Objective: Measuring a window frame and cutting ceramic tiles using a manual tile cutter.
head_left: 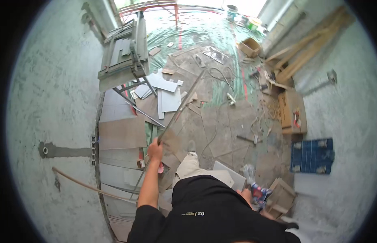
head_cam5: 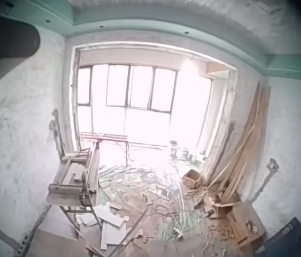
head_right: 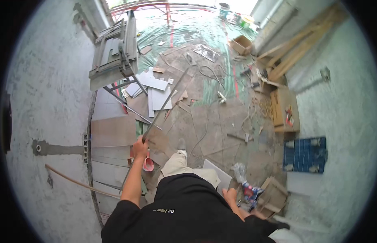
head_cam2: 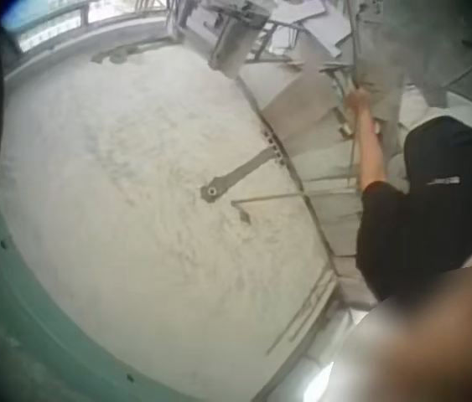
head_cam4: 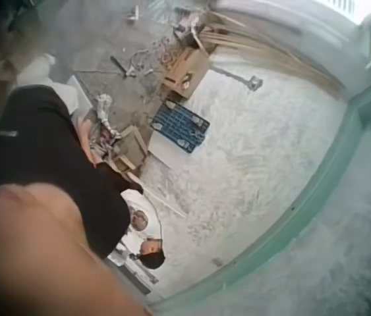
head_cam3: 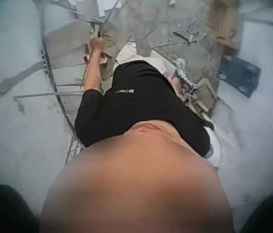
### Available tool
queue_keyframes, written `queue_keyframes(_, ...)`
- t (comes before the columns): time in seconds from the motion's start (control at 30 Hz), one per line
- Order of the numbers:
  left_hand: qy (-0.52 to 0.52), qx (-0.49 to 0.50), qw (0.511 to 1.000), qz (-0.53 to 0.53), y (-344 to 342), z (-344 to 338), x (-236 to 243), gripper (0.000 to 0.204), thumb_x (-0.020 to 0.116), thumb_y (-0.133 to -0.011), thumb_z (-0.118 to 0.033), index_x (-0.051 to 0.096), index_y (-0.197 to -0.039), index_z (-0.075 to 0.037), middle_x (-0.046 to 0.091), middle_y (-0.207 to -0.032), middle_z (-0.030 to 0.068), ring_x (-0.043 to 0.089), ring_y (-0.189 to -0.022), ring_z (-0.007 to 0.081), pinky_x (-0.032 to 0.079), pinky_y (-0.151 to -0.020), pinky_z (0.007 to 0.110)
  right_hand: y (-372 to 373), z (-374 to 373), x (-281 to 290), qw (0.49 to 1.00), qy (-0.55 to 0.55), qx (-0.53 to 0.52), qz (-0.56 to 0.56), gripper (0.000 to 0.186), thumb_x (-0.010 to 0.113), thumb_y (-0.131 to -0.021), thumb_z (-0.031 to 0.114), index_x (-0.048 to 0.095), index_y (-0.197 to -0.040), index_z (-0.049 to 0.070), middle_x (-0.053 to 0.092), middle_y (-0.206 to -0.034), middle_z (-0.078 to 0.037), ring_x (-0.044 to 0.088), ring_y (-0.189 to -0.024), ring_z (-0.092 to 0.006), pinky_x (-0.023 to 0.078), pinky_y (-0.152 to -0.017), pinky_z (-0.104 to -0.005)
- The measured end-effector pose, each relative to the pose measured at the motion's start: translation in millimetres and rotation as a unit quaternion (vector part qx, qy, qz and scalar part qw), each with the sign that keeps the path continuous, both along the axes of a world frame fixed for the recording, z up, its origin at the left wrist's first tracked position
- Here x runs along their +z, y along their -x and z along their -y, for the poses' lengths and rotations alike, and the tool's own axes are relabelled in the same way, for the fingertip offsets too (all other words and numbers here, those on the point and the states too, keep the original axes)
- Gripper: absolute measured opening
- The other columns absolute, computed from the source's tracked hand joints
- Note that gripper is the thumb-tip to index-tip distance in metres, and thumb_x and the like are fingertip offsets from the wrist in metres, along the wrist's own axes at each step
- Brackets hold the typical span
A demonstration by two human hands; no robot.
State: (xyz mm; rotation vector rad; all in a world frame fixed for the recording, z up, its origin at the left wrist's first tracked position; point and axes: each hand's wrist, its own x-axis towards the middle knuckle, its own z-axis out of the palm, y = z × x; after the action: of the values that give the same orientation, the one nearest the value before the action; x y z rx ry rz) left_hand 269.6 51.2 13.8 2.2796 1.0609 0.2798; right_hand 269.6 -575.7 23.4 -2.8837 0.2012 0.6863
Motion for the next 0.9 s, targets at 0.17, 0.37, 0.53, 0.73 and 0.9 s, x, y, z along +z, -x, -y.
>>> queue_keyframes(0.17,0.006,0.014,0.999,0.031,-168.1,-98.3,46.3,0.04,0.07,-0.103,-0.047,0.068,-0.11,-0.007,0.076,-0.093,0.023,0.072,-0.091,0.0488,0.054,-0.074,0.058,-149.2,-102.0,14.0,1.0,-0.002,-0.003,-0.007,0.057,0.081,-0.078,0.046,0.078,-0.086,-0.01,0.074,-0.088,-0.036,0.075,-0.089,-0.0518,0.06,-0.083,-0.0564)
queue_keyframes(0.37,-0.001,0.026,0.995,0.092,-355.3,-198.5,72.7,0.044,0.067,-0.106,-0.046,0.066,-0.102,-0.002,0.074,-0.088,0.0228,0.072,-0.086,0.0488,0.052,-0.07,0.055,-340.2,-188.5,14.6,1.0,-0.004,-0.014,0.021,0.055,0.08,-0.076,0.043,0.077,-0.087,-0.011,0.073,-0.087,-0.036,0.076,-0.088,-0.0504,0.06,-0.081,-0.056)
queue_keyframes(0.53,-0.013,0.086,0.986,0.139,-465.2,-271.0,48.9,0.041,0.068,-0.106,-0.041,0.067,-0.105,0.0,0.075,-0.091,0.0252,0.072,-0.09,0.048,0.054,-0.074,0.053,-525.9,-259.1,-3.3,1.0,-0.01,0.012,-0.008,0.055,0.081,-0.076,0.042,0.076,-0.086,-0.011,0.073,-0.086,-0.036,0.076,-0.087,-0.0501,0.06,-0.08,-0.0557)
queue_keyframes(0.73,-0.069,0.168,0.978,0.1,-588.7,-318.1,87.3,0.038,0.067,-0.107,-0.038,0.066,-0.104,0.0,0.074,-0.09,0.0244,0.071,-0.088,0.0494,0.052,-0.071,0.055,-749.5,-355.2,-2.0,0.996,-0.043,0.066,-0.052,0.052,0.081,-0.076,0.04,0.076,-0.085,-0.011,0.073,-0.086,-0.035,0.075,-0.086,-0.0505,0.06,-0.079,-0.0551)
queue_keyframes(0.9,-0.062,0.233,0.968,0.072,-676.6,-376.4,109.4,0.042,0.065,-0.109,-0.042,0.063,-0.099,-0.001,0.072,-0.083,0.0223,0.069,-0.082,0.0495,0.05,-0.068,0.054,-909.7,-432.9,14.6,0.983,-0.043,0.176,-0.004,0.055,0.084,-0.076,0.041,0.075,-0.082,-0.013,0.07,-0.076,-0.034,0.076,-0.075,-0.0469,0.06,-0.073,-0.0535)
